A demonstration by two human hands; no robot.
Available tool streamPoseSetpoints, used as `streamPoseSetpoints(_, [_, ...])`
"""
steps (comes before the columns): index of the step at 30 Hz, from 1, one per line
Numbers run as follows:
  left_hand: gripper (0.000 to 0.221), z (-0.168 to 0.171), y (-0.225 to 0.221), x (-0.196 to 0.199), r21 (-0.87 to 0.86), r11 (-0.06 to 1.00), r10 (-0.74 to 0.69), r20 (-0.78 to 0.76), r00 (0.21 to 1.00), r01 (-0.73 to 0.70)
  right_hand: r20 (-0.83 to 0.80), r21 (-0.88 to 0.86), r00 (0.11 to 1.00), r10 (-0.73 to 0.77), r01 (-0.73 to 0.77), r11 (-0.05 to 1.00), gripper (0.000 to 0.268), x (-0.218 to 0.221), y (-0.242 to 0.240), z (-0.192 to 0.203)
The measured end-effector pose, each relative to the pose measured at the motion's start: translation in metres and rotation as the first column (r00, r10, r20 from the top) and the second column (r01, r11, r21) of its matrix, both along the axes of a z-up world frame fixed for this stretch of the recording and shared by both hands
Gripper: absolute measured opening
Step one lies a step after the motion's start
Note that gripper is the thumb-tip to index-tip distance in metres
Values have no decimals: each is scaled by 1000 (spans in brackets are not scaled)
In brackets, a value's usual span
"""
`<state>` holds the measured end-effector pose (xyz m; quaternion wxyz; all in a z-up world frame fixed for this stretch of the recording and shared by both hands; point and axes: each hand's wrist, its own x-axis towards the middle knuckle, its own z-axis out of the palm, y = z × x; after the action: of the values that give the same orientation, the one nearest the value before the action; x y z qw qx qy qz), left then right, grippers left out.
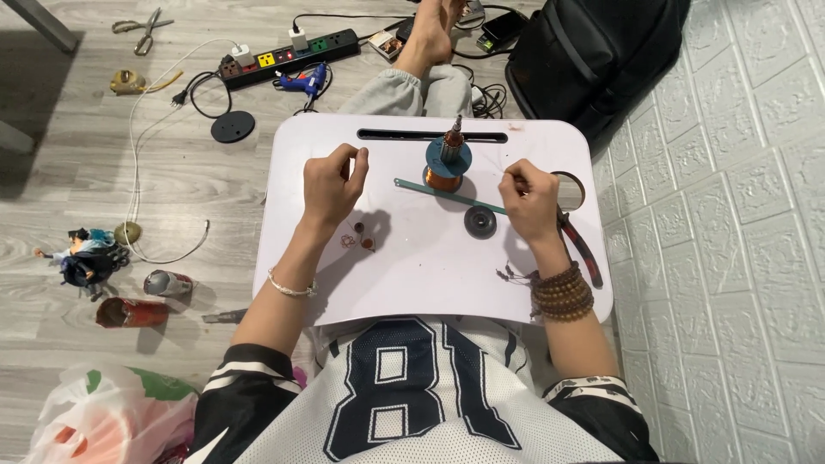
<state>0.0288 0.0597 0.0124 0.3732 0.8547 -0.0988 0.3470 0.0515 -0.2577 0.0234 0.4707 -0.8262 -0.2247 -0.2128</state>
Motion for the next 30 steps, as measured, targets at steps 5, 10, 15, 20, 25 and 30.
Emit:
streamPoseSetpoints(5, [24, 0, 4, 3, -10, 1000, 1, -23, 1000, -1, 9, -222, 1000, 8, -6, 975, 19, -2, 1, 2])
streamPoseSetpoints(10, [25, 3, 9, 3, 7, 1000, 8, -41, 999, -7, -43, -290, 998, 45, -56, 955, 17, 0, 0, 2])
streamPoseSetpoints(15, [24, 9, 9, -1, -8, 1000, -9, -85, 996, 8, -164, -439, 986, 19, -90, 894, 22, -1, -5, 3])
streamPoseSetpoints(20, [22, 11, 10, -6, 13, 1000, 17, -111, 994, -16, -171, -513, 985, -14, -77, 855, 19, -3, -5, 6])
streamPoseSetpoints(25, [23, 6, 12, 0, 21, 998, 57, -211, 976, -54, -87, -563, 996, -23, -30, 826, 15, 10, -9, -11])
streamPoseSetpoints(30, [27, -16, 12, 9, 102, 992, 107, -341, 934, -76, -72, -469, 996, -53, 13, 883, 15, 16, -3, -15])
